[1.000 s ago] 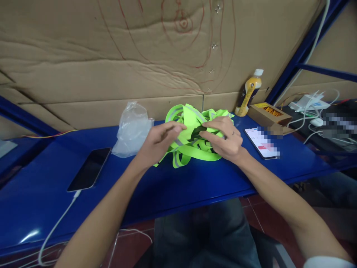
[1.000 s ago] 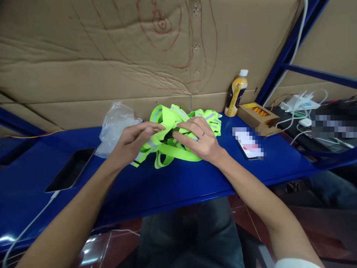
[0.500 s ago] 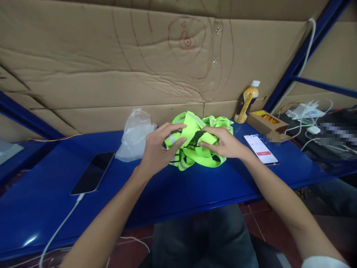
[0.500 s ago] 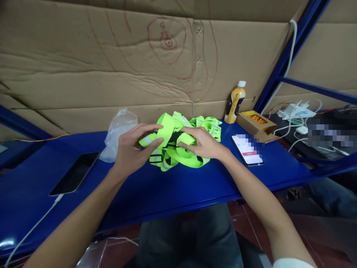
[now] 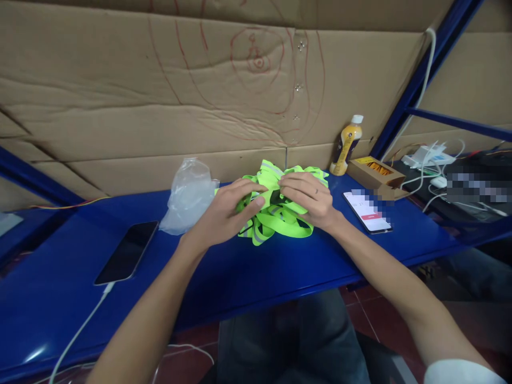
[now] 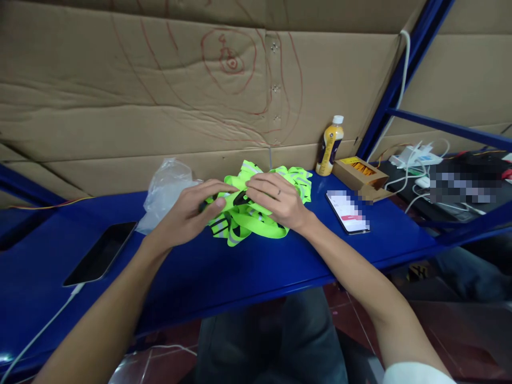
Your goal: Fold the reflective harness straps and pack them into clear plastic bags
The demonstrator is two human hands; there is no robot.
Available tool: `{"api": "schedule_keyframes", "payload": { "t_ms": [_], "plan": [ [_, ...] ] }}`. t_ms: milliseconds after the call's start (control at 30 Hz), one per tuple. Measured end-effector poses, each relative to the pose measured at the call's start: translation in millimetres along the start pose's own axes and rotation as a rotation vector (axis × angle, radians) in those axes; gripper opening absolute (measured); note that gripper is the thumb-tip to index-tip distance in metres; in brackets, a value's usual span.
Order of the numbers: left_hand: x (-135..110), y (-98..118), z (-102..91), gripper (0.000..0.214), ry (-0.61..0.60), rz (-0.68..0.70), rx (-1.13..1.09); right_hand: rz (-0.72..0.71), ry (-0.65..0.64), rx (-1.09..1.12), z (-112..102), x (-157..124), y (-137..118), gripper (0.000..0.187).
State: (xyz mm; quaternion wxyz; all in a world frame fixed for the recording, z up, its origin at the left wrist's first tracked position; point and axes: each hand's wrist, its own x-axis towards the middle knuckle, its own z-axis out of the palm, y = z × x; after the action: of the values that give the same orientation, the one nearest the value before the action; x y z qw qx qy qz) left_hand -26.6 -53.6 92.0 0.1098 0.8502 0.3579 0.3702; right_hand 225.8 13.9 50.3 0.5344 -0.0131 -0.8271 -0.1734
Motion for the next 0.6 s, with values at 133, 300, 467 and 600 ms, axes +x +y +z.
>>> {"api": "schedule_keyframes", "payload": {
  "t_ms": [133, 300, 467, 600],
  "plan": [
    [0, 4, 0.5, 0.036, -0.004, -0.160, -0.231, 0.004, 0.028, -0.042, -4, 2, -2, 0.028],
    [-2, 0, 5.7, 0.044, 0.130, -0.326, -0.414, 0.119, -0.097, 0.075, -7, 10, -8, 0.048],
    [-4, 0, 5.2, 0.027, 0.207, -0.073, 0.041, 0.453, -0.240, 0.194, -13, 13, -7, 0.058],
    [-5, 3, 10.3, 0.012, 0.251, 0.159, 0.285, 0.574, -0.403, 0.314, -23, 13, 2, 0.039]
  ]
}}
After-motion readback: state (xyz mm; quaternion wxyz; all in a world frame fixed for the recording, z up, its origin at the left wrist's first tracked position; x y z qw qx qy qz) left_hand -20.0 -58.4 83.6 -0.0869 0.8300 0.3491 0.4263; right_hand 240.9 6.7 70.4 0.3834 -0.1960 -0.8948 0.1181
